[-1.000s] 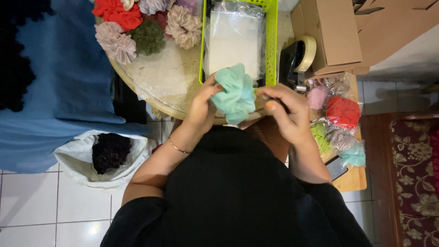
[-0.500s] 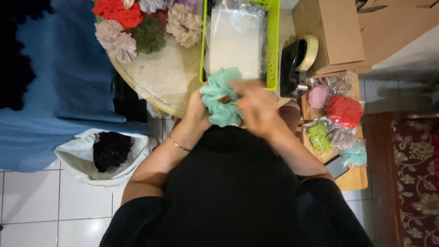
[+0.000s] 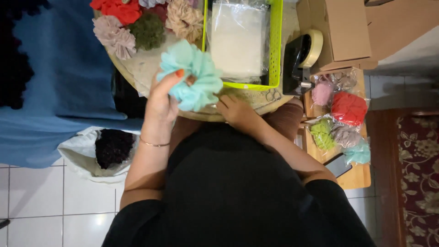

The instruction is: The person places individual fabric scrunchies into small clear plastic bags by hand, using scissors to trim loose threads from the fabric before sealing them.

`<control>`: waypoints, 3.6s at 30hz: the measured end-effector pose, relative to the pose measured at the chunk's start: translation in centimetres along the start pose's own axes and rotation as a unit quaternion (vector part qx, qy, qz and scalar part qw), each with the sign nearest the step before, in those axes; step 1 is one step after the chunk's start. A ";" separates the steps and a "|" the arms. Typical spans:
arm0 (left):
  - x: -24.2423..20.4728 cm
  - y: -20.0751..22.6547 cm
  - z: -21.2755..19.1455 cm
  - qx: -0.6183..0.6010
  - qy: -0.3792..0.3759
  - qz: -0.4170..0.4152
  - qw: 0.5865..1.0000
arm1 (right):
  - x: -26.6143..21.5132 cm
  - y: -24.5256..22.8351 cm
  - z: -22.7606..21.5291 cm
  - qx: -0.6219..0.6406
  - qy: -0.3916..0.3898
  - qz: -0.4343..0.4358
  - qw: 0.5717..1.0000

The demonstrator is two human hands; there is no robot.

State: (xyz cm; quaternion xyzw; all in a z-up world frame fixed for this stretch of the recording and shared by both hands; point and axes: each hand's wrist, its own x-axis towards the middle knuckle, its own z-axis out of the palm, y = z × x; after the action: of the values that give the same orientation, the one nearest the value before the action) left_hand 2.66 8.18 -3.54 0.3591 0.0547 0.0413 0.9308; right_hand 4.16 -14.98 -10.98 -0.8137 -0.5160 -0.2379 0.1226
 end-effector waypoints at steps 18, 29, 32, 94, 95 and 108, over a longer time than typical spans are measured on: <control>-0.7 -1.9 8.0 0.302 -0.162 -0.094 0.935 | -1.8 0.9 -7.1 0.539 0.175 0.457 0.685; 22.1 -4.1 10.3 0.689 -0.334 0.390 0.511 | -7.3 2.6 -10.5 0.552 0.165 0.491 0.654; 26.5 -6.7 9.7 0.756 -0.340 0.376 0.414 | -8.0 2.9 -10.4 0.548 0.163 0.499 0.651; 21.0 0.5 14.0 0.636 -0.263 -0.059 0.724 | -4.9 10.9 -13.3 0.571 0.302 0.357 0.675; 20.3 1.2 14.0 0.636 -0.275 0.074 0.717 | -5.7 11.4 -12.9 0.591 0.318 0.357 0.649; 6.5 6.9 18.2 0.574 -0.428 0.175 0.676 | -4.2 11.4 -11.8 0.543 0.363 0.331 0.681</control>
State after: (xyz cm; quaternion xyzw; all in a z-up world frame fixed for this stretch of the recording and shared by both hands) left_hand 11.23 1.99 14.02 0.8040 -0.4006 0.0059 0.4394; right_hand 9.80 -28.53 -2.52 -0.5717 -0.1669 -0.1364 0.7916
